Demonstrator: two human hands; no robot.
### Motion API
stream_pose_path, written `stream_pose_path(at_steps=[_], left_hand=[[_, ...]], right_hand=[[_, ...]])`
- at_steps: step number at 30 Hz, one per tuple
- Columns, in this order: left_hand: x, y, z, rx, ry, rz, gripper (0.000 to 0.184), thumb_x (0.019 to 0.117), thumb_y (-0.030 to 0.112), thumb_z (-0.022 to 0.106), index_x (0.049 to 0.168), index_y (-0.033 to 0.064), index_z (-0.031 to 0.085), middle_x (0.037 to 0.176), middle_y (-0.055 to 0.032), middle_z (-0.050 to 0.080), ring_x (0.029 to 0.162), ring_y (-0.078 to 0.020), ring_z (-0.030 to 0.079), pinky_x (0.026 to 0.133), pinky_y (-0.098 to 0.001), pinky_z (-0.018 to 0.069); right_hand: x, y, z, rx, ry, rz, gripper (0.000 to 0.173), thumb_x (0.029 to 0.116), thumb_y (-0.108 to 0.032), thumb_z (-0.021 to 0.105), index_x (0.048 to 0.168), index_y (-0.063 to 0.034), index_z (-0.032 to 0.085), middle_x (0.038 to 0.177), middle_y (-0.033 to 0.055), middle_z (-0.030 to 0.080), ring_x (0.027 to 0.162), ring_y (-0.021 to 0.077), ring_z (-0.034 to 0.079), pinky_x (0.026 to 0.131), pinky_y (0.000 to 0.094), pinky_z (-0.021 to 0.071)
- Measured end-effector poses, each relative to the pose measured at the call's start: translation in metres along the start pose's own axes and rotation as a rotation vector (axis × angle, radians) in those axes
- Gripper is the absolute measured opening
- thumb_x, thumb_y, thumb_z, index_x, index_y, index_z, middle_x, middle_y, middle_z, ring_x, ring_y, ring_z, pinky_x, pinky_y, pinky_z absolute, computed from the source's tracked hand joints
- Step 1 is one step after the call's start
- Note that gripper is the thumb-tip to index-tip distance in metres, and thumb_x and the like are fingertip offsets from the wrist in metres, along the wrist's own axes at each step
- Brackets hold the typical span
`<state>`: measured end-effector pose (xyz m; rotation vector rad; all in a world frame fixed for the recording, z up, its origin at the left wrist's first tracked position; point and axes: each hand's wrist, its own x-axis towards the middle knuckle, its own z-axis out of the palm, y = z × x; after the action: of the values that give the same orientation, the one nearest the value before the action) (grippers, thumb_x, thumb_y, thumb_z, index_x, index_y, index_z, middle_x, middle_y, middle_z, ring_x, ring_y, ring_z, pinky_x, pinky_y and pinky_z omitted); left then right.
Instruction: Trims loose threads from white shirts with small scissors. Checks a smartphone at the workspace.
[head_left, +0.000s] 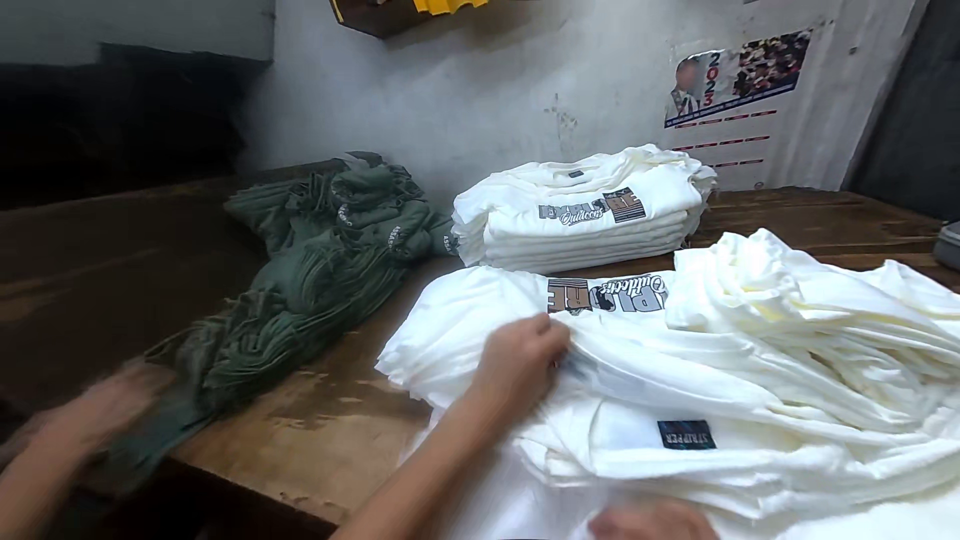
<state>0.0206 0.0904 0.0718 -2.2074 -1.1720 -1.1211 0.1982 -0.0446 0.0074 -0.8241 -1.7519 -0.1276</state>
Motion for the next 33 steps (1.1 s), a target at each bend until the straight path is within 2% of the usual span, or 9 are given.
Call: stream_pose_path(at_steps=[2,4,7,9,18,23,27,30,33], left_hand=[[-0.004,-0.001,0.001,-0.07,-0.04,0.041,0.013,0.0726,-0.001,0.073,0.081,0.0088,0.072,0.076,-0.0048,0.064,0.066,-0.0199,0.066,0.056,-0.0399,0.0557],[-0.008,0.0,-0.015,-0.2,-0.164,-0.061,0.016,0.0811,0.005,0.069,0.096,0.0119,0.072,0.085,-0.0014,0.063,0.075,-0.0145,0.065,0.066,-0.0366,0.0581],[-0.024,-0.007,-0.037,-0.4,-0.236,-0.025,0.029,0.0898,0.028,0.074,0.118,0.0221,0.072,0.106,0.006,0.069,0.097,-0.0061,0.065,0.085,-0.0303,0.0582],[-0.036,-0.014,-0.046,-0.453,-0.142,0.094,0.022,0.0917,0.034,0.074,0.112,0.0256,0.077,0.103,0.0084,0.072,0.097,-0.0044,0.064,0.085,-0.0269,0.053],[-0.066,0.009,-0.053,-0.225,0.09,0.37,0.024,0.1013,0.012,0.059,0.115,0.0274,0.072,0.104,0.0051,0.068,0.1,-0.0113,0.058,0.098,-0.0359,0.0381],[-0.056,-0.004,-0.057,-0.318,-0.013,0.279,0.016,0.101,0.019,0.062,0.106,0.0259,0.075,0.098,0.0078,0.071,0.098,-0.0077,0.061,0.095,-0.0329,0.0413],[-0.037,-0.016,-0.052,-0.54,-0.163,0.027,0.026,0.093,0.035,0.073,0.114,0.0188,0.074,0.084,0.0079,0.063,0.073,0.0036,0.055,0.063,-0.0129,0.0466],[-0.007,-0.01,-0.04,-0.359,-0.295,-0.128,0.023,0.0864,0.025,0.08,0.105,0.0153,0.07,0.074,0.0041,0.063,0.063,-0.0074,0.058,0.058,-0.0293,0.0524],[0.015,-0.005,-0.02,-0.186,-0.102,-0.07,0.015,0.0792,0.002,0.077,0.088,0.0109,0.069,0.074,-0.0011,0.063,0.063,-0.0156,0.061,0.056,-0.0376,0.0535]], right_hand=[[0.023,-0.005,0.001,-0.241,0.033,0.143,0.032,0.0945,-0.04,0.065,0.096,-0.01,0.076,0.098,0.0097,0.074,0.09,0.0233,0.065,0.085,0.0412,0.0467],[0.036,-0.002,0.007,-0.331,-0.023,0.198,0.041,0.0907,-0.048,0.07,0.108,-0.0124,0.081,0.11,0.0135,0.072,0.095,0.0289,0.064,0.086,0.0497,0.0444],[0.027,0.007,0.019,-0.27,0.08,0.093,0.013,0.0895,-0.034,0.075,0.088,-0.0242,0.083,0.097,0.0018,0.075,0.092,0.0188,0.062,0.087,0.0423,0.0405],[0.018,0.011,0.019,-0.168,0.197,0.037,0.009,0.09,-0.031,0.076,0.085,-0.0249,0.08,0.087,-0.0036,0.066,0.09,0.0111,0.054,0.088,0.0315,0.0364],[0.003,0.003,0.028,-0.01,0.261,-0.007,0.009,0.0918,-0.032,0.077,0.09,-0.0235,0.076,0.091,-0.0078,0.061,0.093,0.0047,0.052,0.092,0.0258,0.0352],[0.007,0.004,0.011,0.03,0.151,0.011,0.027,0.096,-0.042,0.068,0.078,-0.0224,0.069,0.087,-0.0052,0.065,0.095,0.0092,0.055,0.097,0.0325,0.0331],[0.04,0.003,0.007,-0.206,0.085,0.191,0.029,0.0923,-0.043,0.067,0.086,-0.0181,0.08,0.095,0.0041,0.071,0.088,0.0192,0.06,0.081,0.042,0.0426],[0.052,0.011,0.029,-0.341,0.06,0.171,0.02,0.0857,-0.043,0.073,0.081,-0.0261,0.083,0.103,0.0045,0.074,0.088,0.0232,0.063,0.08,0.0496,0.0414],[0.029,0.004,0.021,-0.142,0.039,0.036,0.018,0.0923,-0.036,0.072,0.08,-0.0238,0.077,0.093,0.0015,0.07,0.09,0.0171,0.059,0.089,0.0382,0.0405]])
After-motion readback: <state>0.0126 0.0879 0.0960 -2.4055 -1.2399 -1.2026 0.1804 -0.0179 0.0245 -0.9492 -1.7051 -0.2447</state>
